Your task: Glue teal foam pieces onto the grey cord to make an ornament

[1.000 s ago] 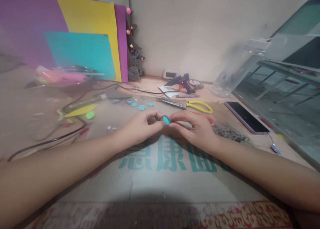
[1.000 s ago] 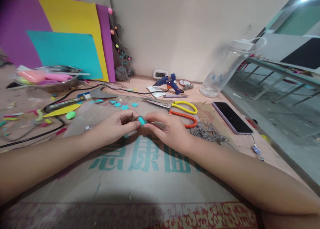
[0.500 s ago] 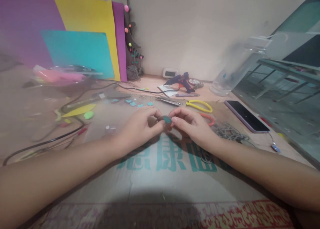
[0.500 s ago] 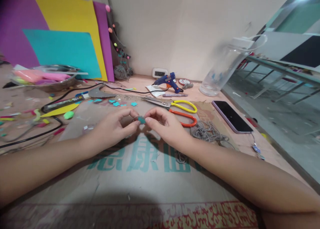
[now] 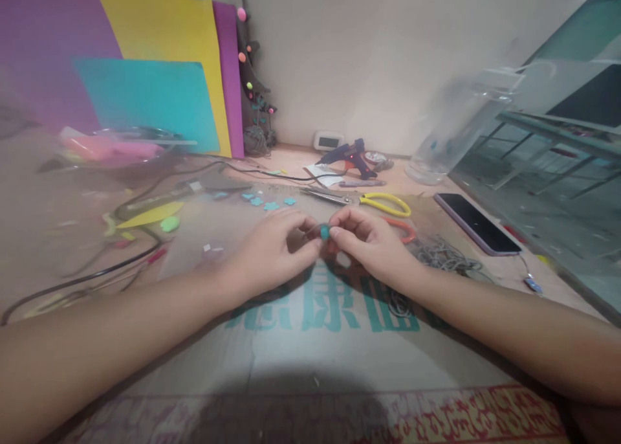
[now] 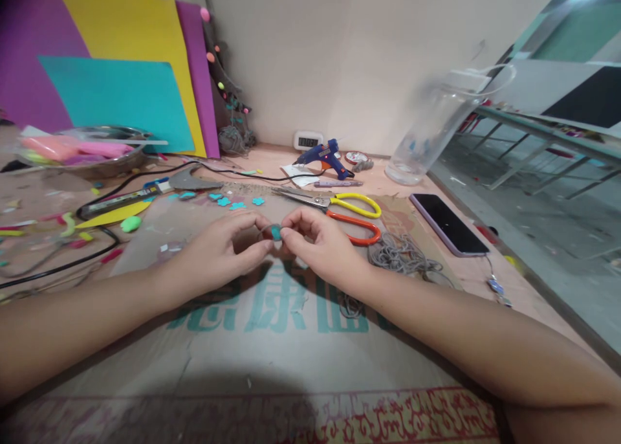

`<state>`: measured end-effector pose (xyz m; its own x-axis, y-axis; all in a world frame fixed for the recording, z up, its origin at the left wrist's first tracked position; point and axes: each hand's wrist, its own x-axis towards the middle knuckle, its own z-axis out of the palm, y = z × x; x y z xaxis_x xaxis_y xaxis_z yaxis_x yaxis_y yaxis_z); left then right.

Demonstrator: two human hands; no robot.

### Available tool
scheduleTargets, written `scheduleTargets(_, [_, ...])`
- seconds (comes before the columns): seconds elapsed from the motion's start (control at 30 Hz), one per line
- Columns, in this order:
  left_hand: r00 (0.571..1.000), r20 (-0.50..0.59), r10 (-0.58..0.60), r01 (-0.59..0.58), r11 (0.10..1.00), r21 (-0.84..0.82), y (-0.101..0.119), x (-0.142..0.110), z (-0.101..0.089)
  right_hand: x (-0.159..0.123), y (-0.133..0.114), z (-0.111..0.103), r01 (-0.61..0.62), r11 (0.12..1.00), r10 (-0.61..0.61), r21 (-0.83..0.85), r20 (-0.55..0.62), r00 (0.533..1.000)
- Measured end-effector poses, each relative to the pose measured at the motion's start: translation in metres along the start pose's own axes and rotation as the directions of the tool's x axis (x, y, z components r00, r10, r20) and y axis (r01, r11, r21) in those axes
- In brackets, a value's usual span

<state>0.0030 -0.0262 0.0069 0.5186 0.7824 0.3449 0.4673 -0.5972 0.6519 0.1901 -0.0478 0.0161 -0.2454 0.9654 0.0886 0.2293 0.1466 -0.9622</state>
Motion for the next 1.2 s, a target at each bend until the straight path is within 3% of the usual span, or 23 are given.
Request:
scheduleTargets(0.2, [0.992,-0.011,-0.122,0.117,0.969,-0.216,-0.0007,0.0003,-0.0018,0.0020,0.0037,-0.0025,0.038,0.999,-0.039,-0.028,-0.028,0.999])
scheduleTargets(0.6, [0.991,0.083,-0.105,0.118,0.976,-0.181,0.0069,-0.0022,0.0009,-0.0001,0.0020,-0.0013,0.064,0.997,-0.065,-0.044,-0.025,0.998])
scheduleTargets(0.8, [0.990,0.023,-0.141,0.143,0.964,-0.222,0.0033,-0.0028,-0.0009,0.0003,0.0026,-0.0024,0.078,0.994,-0.079,-0.071,-0.023,0.997])
scheduleTargets(0.97, [0.996,-0.037,-0.086,0.080,0.987,-0.139,0.0044,-0.0026,-0.0031,0.0003,0.0034,-0.0027,0.076,0.994,-0.077,-0.074,-0.016,0.997])
scheduleTargets(1.2, [0.997,-0.032,-0.077,0.074,0.994,-0.086,0.0067,-0.0034,-0.0021,-0.0006,0.0000,-0.0008,0.090,0.987,-0.095,-0.130,-0.031,0.995])
